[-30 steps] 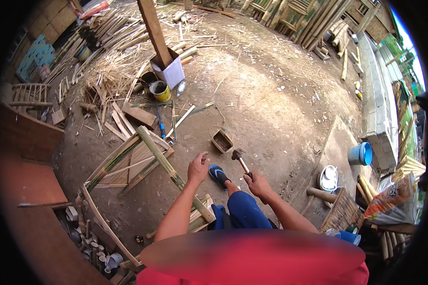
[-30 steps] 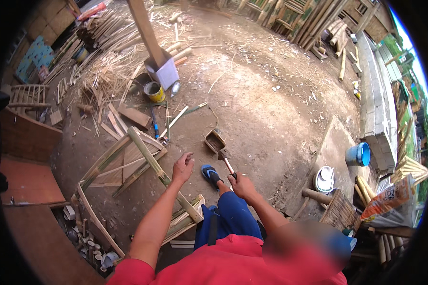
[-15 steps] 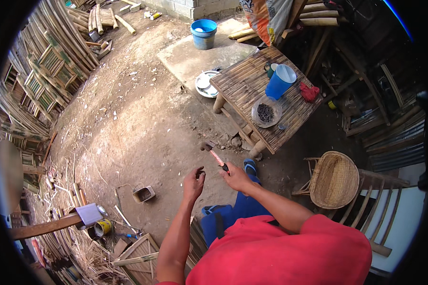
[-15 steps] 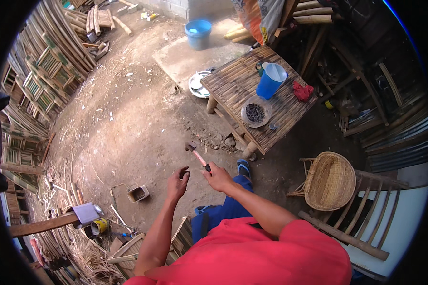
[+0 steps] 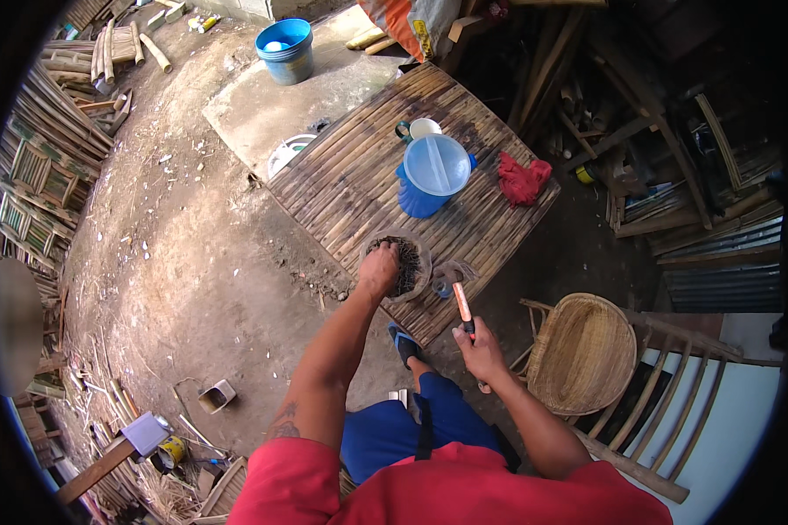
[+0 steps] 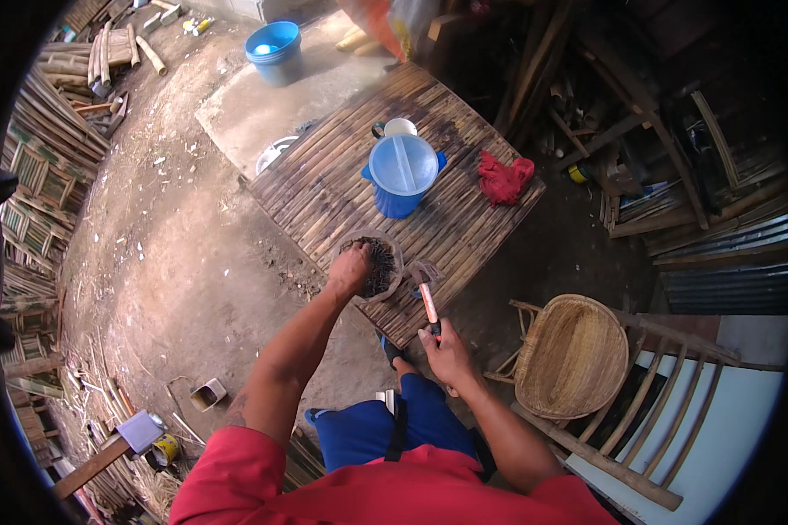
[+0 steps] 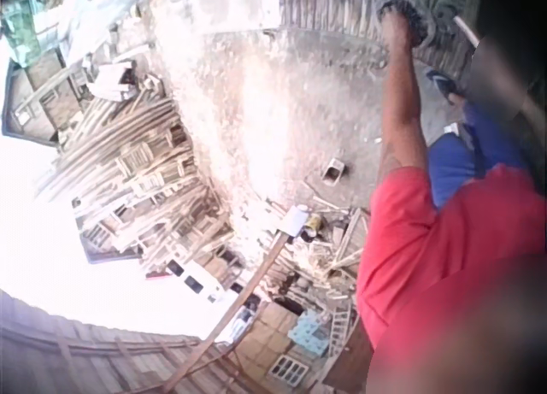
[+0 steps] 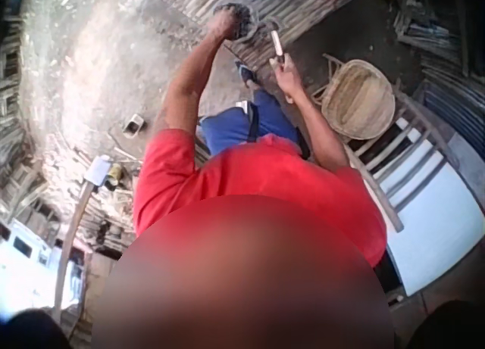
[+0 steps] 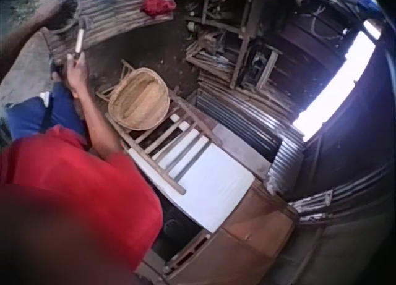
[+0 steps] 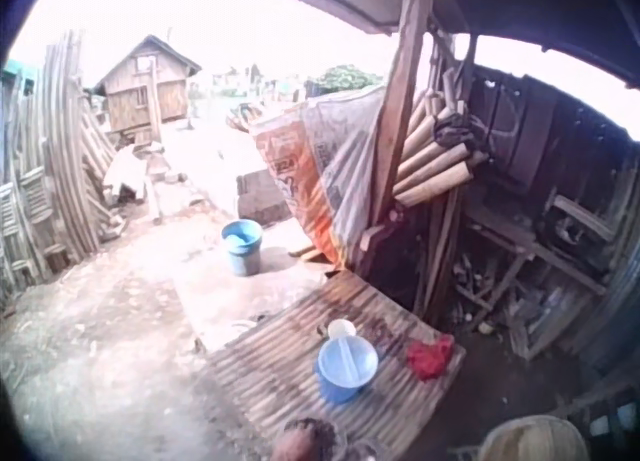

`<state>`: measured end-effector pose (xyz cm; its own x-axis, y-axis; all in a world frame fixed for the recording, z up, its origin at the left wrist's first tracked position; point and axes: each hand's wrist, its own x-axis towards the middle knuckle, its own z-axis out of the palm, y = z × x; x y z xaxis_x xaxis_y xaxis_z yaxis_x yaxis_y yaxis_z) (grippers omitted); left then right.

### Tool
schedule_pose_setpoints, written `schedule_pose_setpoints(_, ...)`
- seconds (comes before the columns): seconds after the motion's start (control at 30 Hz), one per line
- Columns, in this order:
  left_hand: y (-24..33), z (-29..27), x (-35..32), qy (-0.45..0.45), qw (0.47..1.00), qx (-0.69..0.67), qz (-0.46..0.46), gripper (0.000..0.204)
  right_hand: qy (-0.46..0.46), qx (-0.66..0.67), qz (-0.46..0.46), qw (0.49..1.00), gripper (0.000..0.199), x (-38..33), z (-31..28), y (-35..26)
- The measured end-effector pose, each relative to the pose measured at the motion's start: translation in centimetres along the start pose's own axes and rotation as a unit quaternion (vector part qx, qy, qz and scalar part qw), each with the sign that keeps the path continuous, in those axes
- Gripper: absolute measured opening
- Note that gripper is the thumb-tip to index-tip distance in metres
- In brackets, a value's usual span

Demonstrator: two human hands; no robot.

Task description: The person assembles a bamboo frame by hammering nails into joints. They position bamboo poles, drive nails with a hammer, and reposition the frame to continue fastening multiple joints.

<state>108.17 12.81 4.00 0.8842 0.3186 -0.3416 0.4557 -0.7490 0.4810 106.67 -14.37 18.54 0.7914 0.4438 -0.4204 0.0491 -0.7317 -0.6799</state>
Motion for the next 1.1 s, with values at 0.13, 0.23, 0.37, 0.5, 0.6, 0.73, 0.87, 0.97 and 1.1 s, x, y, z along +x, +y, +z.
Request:
schedule_pose_setpoints(0.13,0.4,0.7,1.7,-0.047,0.998,0.040,-0.012,0.029,-0.014,-0.017,0.020,1.000,0.031,1.3,-2.1,1.1)
schedule_pose_setpoints(0.23,1.5,-0.3,1.0,-0.019,0.998,0.061,-0.026,0.031,-0.021,0.032,0.003,0.999,0.037,1.7,-3.1,0.5)
schedule_pose_setpoints(0.37,3.9,-2.3,-1.0,-0.028,0.997,0.024,-0.063,0.033,-0.053,-0.012,-0.011,0.998,0.036,2.1,-4.7,-1.1)
schedule_pose_setpoints(0.5,6.0,-4.0,-3.5,0.004,0.996,-0.026,-0.080,0.034,-0.074,-0.012,-0.045,0.996,0.036,2.6,-6.2,-3.1)
schedule_pose_setpoints(0.6,6.8,-4.5,-5.3,0.040,0.990,-0.067,-0.118,0.027,-0.076,-0.012,-0.099,0.992,0.035,2.7,-6.3,-4.5)
schedule_pose_setpoints(0.73,6.5,-4.1,-8.3,0.144,0.969,-0.171,-0.109,0.028,-0.079,-0.007,-0.153,0.985,0.034,2.0,-5.7,-5.9)
schedule_pose_setpoints(0.87,5.8,-3.7,-12.6,0.189,0.943,-0.265,-0.063,0.031,-0.084,-0.071,-0.164,0.980,0.032,-0.3,-4.7,-7.1)
schedule_pose_setpoints(0.97,5.9,-3.3,-18.3,0.123,0.746,-0.644,-0.119,0.018,-0.083,-0.031,-0.189,0.978,0.032,-3.2,-2.5,-8.6)
schedule_pose_setpoints(1.1,4.6,-4.7,-29.5,0.177,0.589,-0.783,-0.094,0.016,-0.062,-0.006,-0.278,0.959,0.032,-8.6,2.9,-11.7)
